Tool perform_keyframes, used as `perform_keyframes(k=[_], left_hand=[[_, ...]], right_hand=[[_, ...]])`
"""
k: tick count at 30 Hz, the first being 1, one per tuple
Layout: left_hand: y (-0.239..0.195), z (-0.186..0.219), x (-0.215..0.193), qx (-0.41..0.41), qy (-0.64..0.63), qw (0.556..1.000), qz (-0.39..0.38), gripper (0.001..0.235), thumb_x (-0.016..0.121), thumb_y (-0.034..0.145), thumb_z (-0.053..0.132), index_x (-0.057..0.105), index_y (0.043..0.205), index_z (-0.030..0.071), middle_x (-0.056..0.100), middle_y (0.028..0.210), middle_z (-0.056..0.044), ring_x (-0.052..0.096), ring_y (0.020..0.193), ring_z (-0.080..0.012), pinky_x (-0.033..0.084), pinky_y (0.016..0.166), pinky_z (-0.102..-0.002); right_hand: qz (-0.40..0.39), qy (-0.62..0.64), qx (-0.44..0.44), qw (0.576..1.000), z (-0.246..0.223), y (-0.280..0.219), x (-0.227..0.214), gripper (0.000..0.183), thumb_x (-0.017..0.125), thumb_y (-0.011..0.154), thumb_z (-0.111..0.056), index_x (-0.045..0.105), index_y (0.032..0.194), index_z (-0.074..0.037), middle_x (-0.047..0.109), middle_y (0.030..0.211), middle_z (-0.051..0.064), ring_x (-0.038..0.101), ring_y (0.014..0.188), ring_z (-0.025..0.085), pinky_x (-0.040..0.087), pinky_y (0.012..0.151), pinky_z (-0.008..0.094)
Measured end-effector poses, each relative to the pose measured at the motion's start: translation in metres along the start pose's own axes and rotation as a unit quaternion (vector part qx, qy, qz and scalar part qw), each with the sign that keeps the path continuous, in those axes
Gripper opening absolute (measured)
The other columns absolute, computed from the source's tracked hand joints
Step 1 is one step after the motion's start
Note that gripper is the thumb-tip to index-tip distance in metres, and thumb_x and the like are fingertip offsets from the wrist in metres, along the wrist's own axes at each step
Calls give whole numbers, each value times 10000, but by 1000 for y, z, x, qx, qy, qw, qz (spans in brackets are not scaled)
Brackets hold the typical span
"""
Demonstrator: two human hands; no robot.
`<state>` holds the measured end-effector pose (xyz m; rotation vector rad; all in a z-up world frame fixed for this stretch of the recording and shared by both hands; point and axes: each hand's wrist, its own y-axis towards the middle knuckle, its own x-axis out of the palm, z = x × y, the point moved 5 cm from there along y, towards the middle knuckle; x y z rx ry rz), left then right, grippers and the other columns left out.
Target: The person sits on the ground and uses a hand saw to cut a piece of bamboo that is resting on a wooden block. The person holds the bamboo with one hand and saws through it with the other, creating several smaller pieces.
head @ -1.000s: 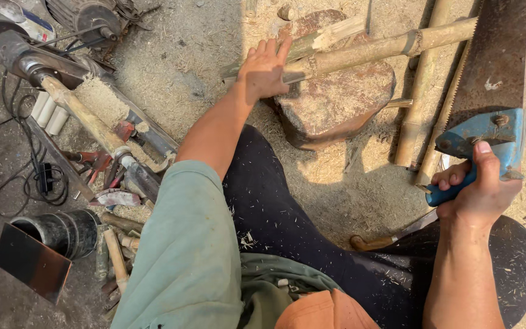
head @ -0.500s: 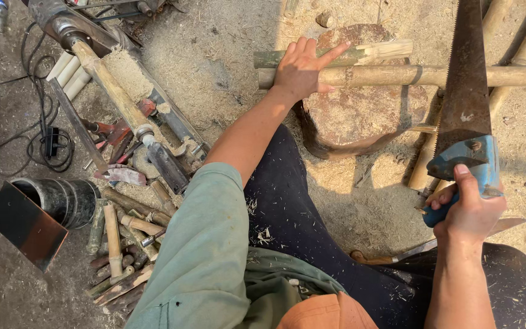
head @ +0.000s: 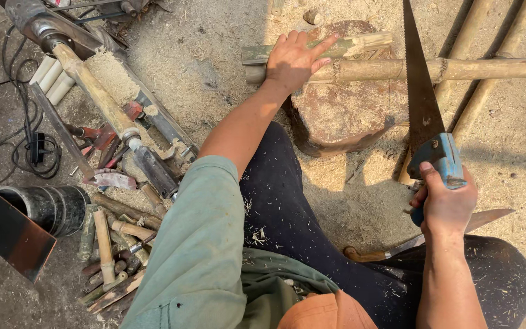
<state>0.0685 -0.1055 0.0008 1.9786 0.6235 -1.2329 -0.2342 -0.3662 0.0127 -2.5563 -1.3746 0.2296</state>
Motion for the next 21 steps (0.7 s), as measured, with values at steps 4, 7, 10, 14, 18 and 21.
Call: perform_keyframes(k=[4,7,10,14,18,21], left_hand=[[-3,-2,-8,22,0,999,36,565,553,1017,590,432,1545,428,631,918,-94,564,854,-235,459,741,-391],[-12,-3,-20,47,-6,995,93,572,614,1037,572,453,1564,420,603,860,-64,545,814,-218,451,716,-376],[-15,-4,-26,57,-6,990,131,595,649,1016,577,469,1559,413,585,826,-42,523,781,-198,435,685,-363],[-6,-2,-15,54,25,995,79,589,624,998,599,498,1545,417,570,759,-47,487,679,-182,409,594,-338],[-12,-5,-14,69,27,991,108,587,615,1026,598,483,1570,420,566,786,-29,483,715,-168,412,618,-324],[-15,-1,-14,75,16,991,108,586,607,1036,591,469,1583,434,567,808,-26,487,738,-168,423,656,-329]], right_hand=[[-6,-10,15,1000,-3,-5,7,212,735,939,-139,607,1059,-21,528,618,40,485,416,138,405,400,296],[-17,-17,31,999,-5,-10,9,246,739,925,-159,620,1065,3,552,639,28,504,423,128,430,394,295],[-35,-29,43,998,-10,-14,7,277,743,927,-173,614,1059,33,553,632,37,509,423,128,432,386,300],[-40,-61,73,995,-16,-23,-11,280,732,907,-176,615,1086,6,547,579,56,490,372,147,418,359,313],[-23,-16,70,997,-9,-18,-13,275,713,899,-156,631,1100,12,539,566,41,463,348,149,403,341,321],[-36,11,6,999,-8,7,12,292,740,931,-163,604,1077,51,555,609,25,504,400,132,427,381,307]])
